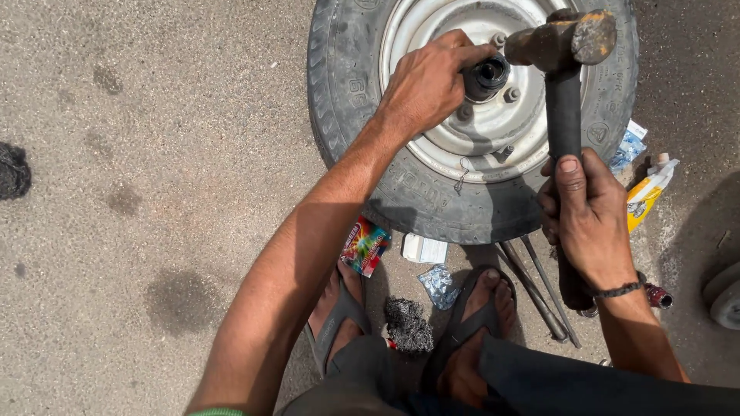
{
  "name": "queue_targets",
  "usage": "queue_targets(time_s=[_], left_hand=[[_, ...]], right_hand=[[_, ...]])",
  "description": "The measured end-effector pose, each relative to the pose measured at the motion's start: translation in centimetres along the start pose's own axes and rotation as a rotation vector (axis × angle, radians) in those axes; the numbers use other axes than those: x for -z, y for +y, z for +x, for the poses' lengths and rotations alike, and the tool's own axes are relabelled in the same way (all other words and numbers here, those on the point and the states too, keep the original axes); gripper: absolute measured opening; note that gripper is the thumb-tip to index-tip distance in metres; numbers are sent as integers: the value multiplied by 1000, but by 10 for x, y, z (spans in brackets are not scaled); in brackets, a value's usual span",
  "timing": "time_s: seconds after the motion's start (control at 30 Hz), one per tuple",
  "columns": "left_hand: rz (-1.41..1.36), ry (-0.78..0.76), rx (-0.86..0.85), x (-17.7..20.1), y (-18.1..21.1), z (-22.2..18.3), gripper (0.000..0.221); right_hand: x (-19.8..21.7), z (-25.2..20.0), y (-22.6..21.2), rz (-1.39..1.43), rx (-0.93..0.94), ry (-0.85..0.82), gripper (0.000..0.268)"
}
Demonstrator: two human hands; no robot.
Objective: Applying grease to a ball bearing and installing it into a wheel hub using a hammer and punch.
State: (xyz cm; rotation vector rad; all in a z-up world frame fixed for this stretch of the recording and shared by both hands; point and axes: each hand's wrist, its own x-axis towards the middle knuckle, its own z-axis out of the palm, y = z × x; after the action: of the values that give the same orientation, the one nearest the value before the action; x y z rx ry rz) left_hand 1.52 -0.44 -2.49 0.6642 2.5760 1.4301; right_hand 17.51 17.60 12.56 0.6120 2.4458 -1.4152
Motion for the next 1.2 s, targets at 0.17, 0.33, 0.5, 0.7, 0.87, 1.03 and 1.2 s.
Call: queue_targets(time_s=[0.17, 0.33, 0.5, 0.7, 0.87, 1.03, 1.2], left_hand=[[38, 35, -87, 11, 12, 1, 56], [41, -10, -74, 10, 12, 0, 46], [70, 8, -108, 3, 10, 4, 36], [123, 59, -119, -3, 3, 4, 30], [182, 65, -158, -7, 1, 4, 32], [228, 87, -214, -8, -1, 5, 33], [209, 78, -178, -10, -1, 9, 33]], right_hand=[[-3, 6, 37, -63, -88, -5, 45], [0, -1, 28, 64, -166, -6, 43], [3, 3, 24, 128, -131, 7, 44], [1, 17, 22, 77, -126, -70, 43], [7, 19, 12, 79, -106, -42, 43], [13, 30, -2, 105, -91, -20, 43], [10, 38, -1, 184, -200, -98, 43]])
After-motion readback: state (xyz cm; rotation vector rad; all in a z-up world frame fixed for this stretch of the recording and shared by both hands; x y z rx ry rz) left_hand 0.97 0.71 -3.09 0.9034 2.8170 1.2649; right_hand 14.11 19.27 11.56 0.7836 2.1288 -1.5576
